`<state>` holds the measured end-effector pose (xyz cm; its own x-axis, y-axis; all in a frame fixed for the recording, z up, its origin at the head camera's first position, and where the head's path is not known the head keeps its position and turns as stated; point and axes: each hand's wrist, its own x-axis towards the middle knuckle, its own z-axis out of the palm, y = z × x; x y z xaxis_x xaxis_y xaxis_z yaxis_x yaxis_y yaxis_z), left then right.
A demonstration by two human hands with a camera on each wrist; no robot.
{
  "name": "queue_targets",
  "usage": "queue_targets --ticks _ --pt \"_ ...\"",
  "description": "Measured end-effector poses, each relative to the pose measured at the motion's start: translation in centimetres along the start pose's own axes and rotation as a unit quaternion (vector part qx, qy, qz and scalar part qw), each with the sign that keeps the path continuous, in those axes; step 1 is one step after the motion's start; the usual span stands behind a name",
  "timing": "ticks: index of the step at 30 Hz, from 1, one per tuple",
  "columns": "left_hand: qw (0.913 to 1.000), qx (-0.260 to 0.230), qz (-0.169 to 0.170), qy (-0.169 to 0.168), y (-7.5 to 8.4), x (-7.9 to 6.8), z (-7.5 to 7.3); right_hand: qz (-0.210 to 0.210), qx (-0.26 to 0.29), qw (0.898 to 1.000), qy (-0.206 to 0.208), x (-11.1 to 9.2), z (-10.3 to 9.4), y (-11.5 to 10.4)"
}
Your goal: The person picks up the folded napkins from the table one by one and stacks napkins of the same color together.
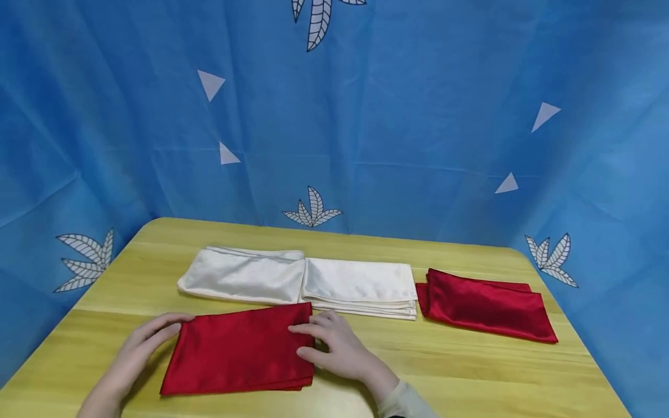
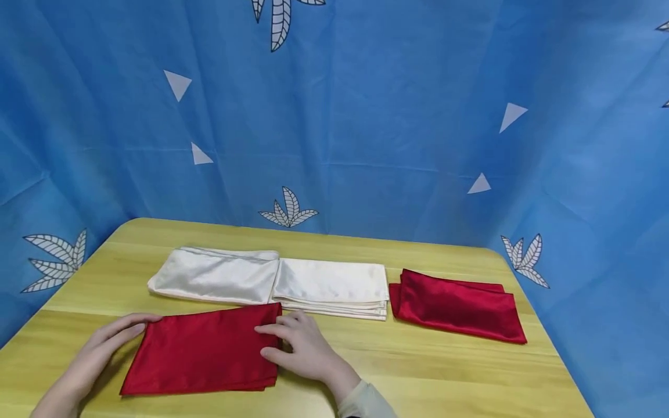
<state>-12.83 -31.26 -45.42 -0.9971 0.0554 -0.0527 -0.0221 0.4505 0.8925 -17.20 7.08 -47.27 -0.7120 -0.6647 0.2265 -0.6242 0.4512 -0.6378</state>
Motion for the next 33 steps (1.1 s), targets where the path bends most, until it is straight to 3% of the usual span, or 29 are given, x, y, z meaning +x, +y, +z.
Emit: queue_targets --ticks 3,5,10,15,18,22,25,29,33 --pt "0.9967 -0.063 0.028 -0.043 0.2 0.0 0.3 -0.001 -0.002 1.0 0.012 -0.1 -0.1 0.0" --pt "0.9941 -0.08 0.027 -0.069 0.4 0.1 0.5 -0.002 0.0 1.0 0.016 0.0 -0.2 0.0" --pt "0.9862 -0.107 -0.022 -0.125 1.0 0.1 1.1 -0.008 0.006 1.0 0.014 0.0 -0.3 0.0" --pt "0.9737 -0.147 -0.059 -0.164 1.1 -0.2 1.7 -0.055 0.027 0.998 0.008 0.2 -0.3 0.0" --pt "0.9758 -0.142 -0.057 -0.157 1.2 -0.2 1.9 -0.056 0.047 0.997 -0.001 0.3 -0.4 -0.1" --pt "0.9861 -0.105 -0.029 -0.126 0.9 -0.1 2.1 -0.022 0.073 0.997 -0.011 0.1 -0.4 -0.3" --pt "0.9893 -0.093 -0.014 -0.112 0.6 -0.1 2.2 -0.007 0.099 0.995 0.002 0.1 -0.2 -0.3" --pt "0.9866 -0.12 -0.01 -0.109 0.5 0.0 2.3 0.002 0.143 0.989 0.031 0.0 0.0 -0.2" --pt "0.9849 -0.147 0.005 -0.092 0.8 0.2 2.9 0.017 0.21 0.976 0.06 0.0 0.0 -0.3"
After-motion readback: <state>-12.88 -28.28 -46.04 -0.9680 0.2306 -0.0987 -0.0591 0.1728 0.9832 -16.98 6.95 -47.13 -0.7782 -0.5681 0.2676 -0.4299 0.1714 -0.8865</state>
